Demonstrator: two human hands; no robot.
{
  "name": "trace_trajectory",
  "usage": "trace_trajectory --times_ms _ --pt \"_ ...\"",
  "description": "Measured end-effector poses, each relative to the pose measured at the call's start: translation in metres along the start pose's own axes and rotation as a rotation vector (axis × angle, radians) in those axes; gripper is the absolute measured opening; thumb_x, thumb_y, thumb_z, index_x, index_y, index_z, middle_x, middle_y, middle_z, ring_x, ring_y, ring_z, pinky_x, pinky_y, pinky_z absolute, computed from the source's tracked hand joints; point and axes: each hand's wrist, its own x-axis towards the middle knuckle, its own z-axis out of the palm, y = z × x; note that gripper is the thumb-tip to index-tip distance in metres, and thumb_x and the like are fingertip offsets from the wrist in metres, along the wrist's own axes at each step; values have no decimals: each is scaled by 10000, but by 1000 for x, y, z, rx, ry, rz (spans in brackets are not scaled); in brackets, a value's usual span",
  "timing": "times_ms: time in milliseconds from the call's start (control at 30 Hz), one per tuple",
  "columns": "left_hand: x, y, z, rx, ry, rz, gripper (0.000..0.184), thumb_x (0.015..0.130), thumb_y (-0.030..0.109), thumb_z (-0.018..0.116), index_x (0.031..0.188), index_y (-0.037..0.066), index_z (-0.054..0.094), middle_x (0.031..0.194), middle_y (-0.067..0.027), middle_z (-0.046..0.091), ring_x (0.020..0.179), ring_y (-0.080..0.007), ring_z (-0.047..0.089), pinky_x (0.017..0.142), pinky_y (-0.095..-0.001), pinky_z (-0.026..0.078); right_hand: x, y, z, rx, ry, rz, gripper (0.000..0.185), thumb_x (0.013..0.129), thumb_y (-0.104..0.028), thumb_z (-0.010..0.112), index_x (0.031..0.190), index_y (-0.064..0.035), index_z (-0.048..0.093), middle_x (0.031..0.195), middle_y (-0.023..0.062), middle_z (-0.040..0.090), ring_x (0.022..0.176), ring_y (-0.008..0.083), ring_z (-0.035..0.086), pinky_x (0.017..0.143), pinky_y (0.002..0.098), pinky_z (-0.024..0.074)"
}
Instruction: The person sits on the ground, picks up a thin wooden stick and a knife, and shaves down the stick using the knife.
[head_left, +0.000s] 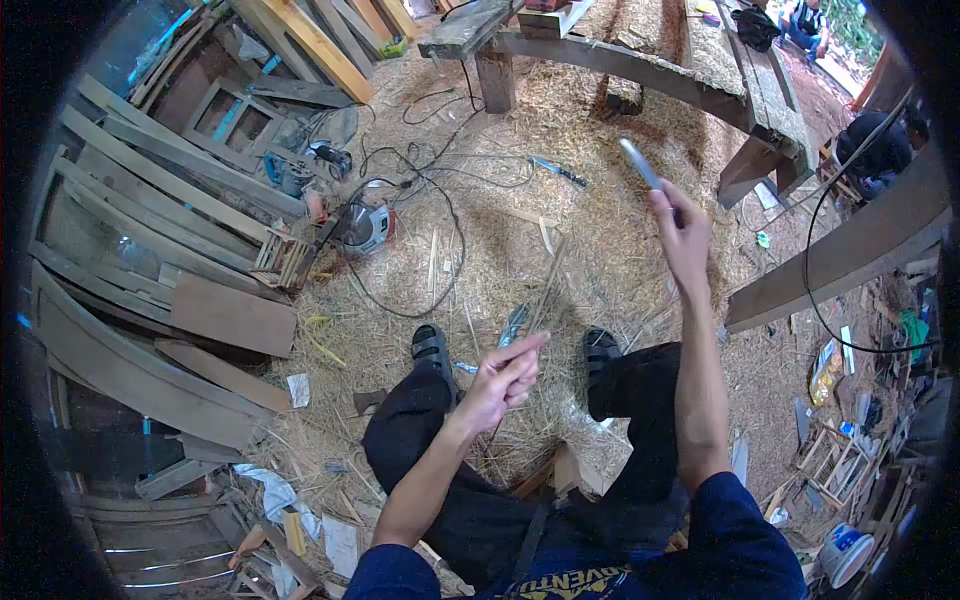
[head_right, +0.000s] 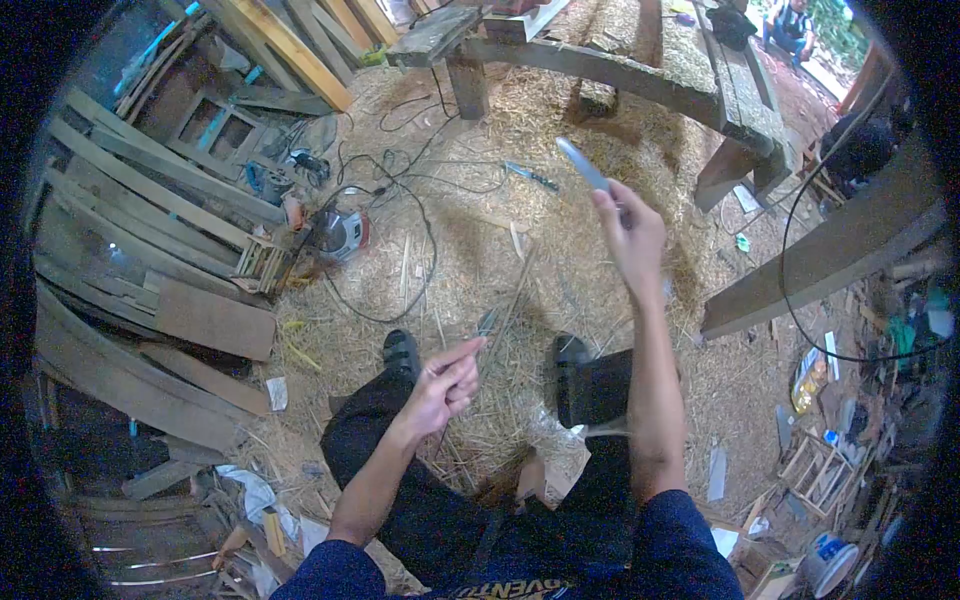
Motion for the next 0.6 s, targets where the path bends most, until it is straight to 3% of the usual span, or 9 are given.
trace_trajectory --times_ms 67,167,267,400,500,600 --pt "4 3 -6 -70 138 10 402 1012 183 552 1413 168 523 723 73 376 547 -18 285 429 -171 216 0 -6 -18 -149 -34 89 386 894 -362 710 1105 -40 722 804 102 736 672 176 691 623 327 536" --pt "7 19 -7 -92 256 17 420 1016 166 536 1434 158 492 736 58 377 549 -20 289 436 -177 223 -28 -28 5 -140 -199 -91 375 897 -347 701 1122 -47 714 781 112 724 621 172 673 599 329 528" --pt "13 29 0 -75 333 55 445 1023 164 505 1459 116 426 735 49 362 539 -31 288 420 -187 195 -31 -50 29 -45 -366 -53 376 878 -367 712 1121 -81 720 748 126 705 588 184 666 588 334 525" --pt "21 31 -3 -96 349 143 459 1014 170 531 1458 103 438 743 45 389 526 -22 286 442 -182 223 -49 -59 51 -72 -550 -140 371 846 -418 721 1073 -124 729 726 123 690 590 232 671 582 345 525" --pt "27 29 -7 -95 344 130 443 1010 171 537 1440 96 459 735 47 397 523 -22 286 439 -185 216 -58 -69 65 -69 -593 -351 380 835 -441 718 1066 -139 725 708 131 685 589 271 669 561 371 517" --pt "27 30 2 -28 341 149 431 998 157 552 1419 94 486 730 57 406 537 -16 292 438 -188 207 -70 -55 75 -107 -643 -394 377 840 -469 696 1066 -169 727 715 124 687 578 305 653 546 395 503"
